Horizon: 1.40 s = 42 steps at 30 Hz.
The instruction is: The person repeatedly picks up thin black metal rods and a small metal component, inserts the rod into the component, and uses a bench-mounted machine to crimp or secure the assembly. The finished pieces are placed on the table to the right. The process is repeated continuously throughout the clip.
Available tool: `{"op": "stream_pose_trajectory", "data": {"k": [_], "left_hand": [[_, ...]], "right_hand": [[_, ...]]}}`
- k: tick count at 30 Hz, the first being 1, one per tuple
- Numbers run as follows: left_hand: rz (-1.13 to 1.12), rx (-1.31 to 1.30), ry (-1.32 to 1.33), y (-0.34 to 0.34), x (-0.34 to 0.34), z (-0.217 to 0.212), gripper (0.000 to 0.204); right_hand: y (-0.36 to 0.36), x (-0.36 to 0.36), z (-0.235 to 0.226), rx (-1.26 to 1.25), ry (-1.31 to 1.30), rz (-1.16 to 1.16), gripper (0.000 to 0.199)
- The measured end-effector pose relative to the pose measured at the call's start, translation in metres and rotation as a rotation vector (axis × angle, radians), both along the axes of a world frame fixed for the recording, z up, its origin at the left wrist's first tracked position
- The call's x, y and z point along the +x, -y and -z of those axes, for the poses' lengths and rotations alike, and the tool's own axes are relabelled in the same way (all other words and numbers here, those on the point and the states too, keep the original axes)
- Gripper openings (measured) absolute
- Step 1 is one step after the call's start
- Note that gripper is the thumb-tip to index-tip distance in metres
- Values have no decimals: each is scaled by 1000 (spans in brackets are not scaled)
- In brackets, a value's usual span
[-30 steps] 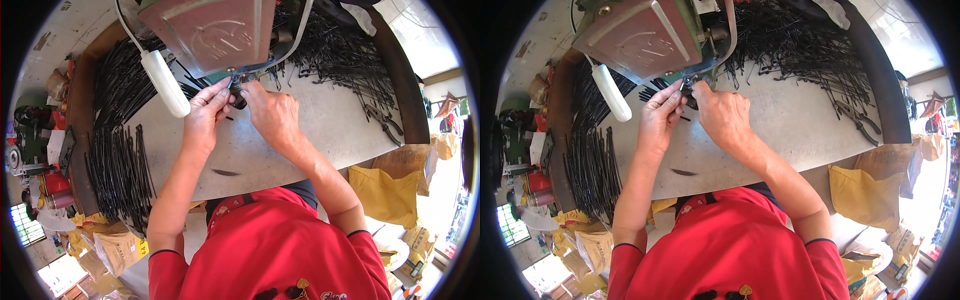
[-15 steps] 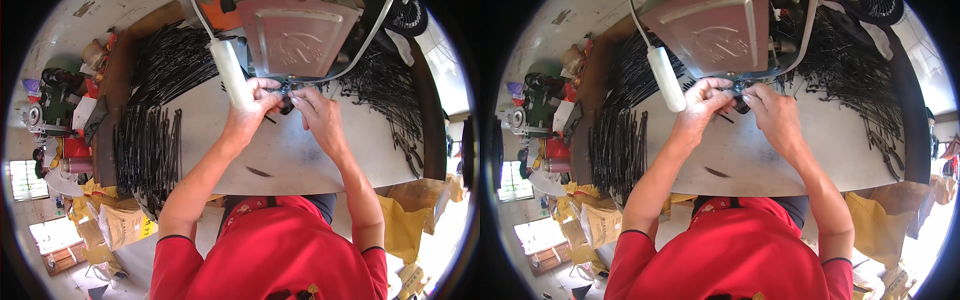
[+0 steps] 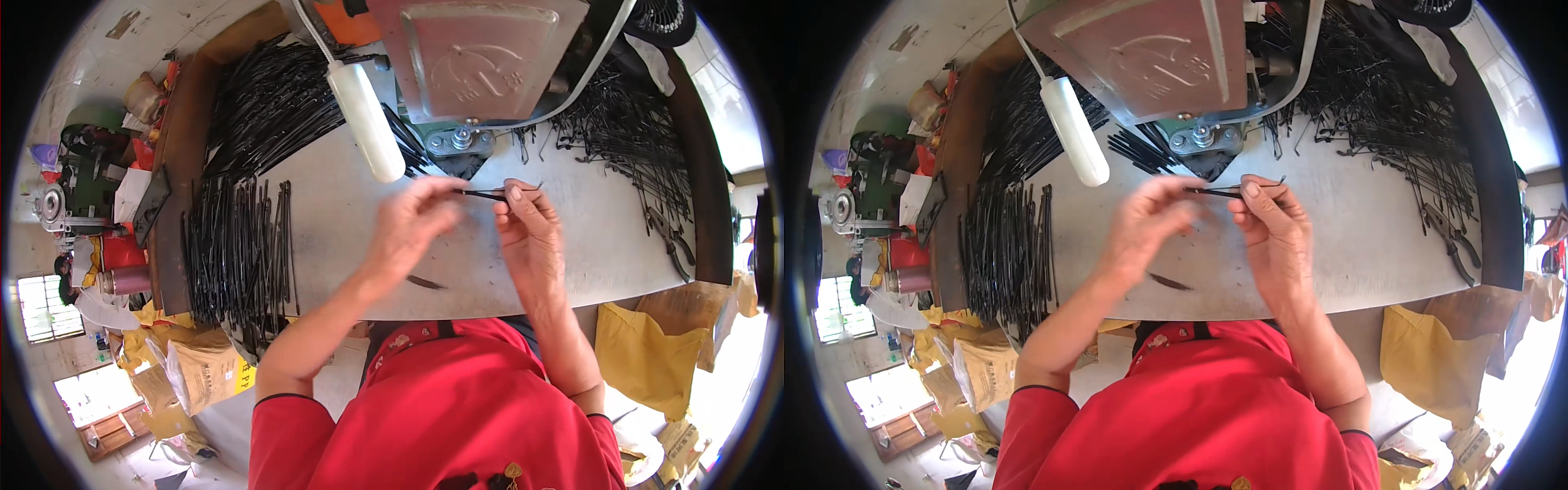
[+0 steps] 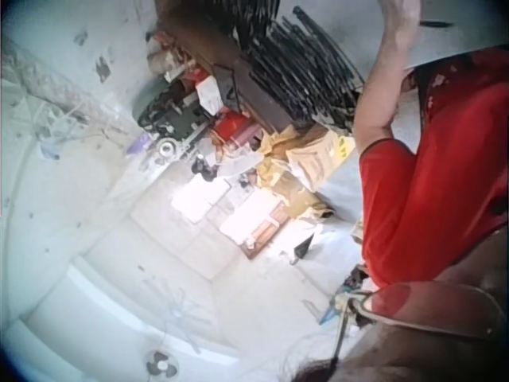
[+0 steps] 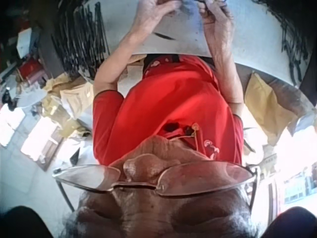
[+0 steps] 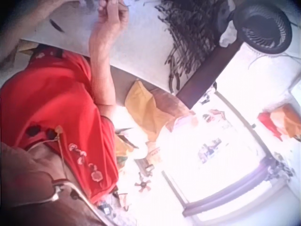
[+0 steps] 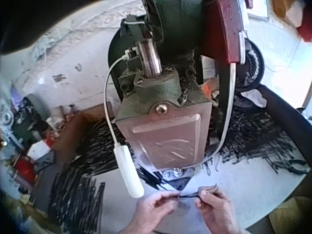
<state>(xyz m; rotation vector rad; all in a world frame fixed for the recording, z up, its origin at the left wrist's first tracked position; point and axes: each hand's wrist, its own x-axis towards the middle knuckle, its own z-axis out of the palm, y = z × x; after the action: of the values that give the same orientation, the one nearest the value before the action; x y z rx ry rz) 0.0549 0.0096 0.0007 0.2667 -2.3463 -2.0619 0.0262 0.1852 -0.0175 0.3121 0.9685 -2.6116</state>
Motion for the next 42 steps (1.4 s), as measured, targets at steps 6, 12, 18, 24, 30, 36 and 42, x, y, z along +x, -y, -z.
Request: {"op": "stream_pose_trajectory", "data": {"k": [6,12,18,24,30,36,42], "left_hand": [[-317,-1217,-376,105,-52,13,11],[-336,-1238,-308,110,-58,23,11],[-304,-1224,-343,128,-63,37,12],[-303,-1153,-535,127,-67,53,10],[-106,-1267,-941,104,-88,13,23],[-114,180,51,42,-65,0,12],[-221,621,45,-10,-42,5,27]], "right_hand": [[-17,19,-38,1403,-1087,-135,46],[-16,25,-4,1290,-1467,-212,35],[-10,13,-2,1302,-1422,-167,17],[-23,4,-12,1326,-1207,-174,11],[-17,-4,-19,1084,-600,-416,19],[0,-40,-35,646,-248,-400,30],[18,-46,-21,548,-241,-345,24]]}}
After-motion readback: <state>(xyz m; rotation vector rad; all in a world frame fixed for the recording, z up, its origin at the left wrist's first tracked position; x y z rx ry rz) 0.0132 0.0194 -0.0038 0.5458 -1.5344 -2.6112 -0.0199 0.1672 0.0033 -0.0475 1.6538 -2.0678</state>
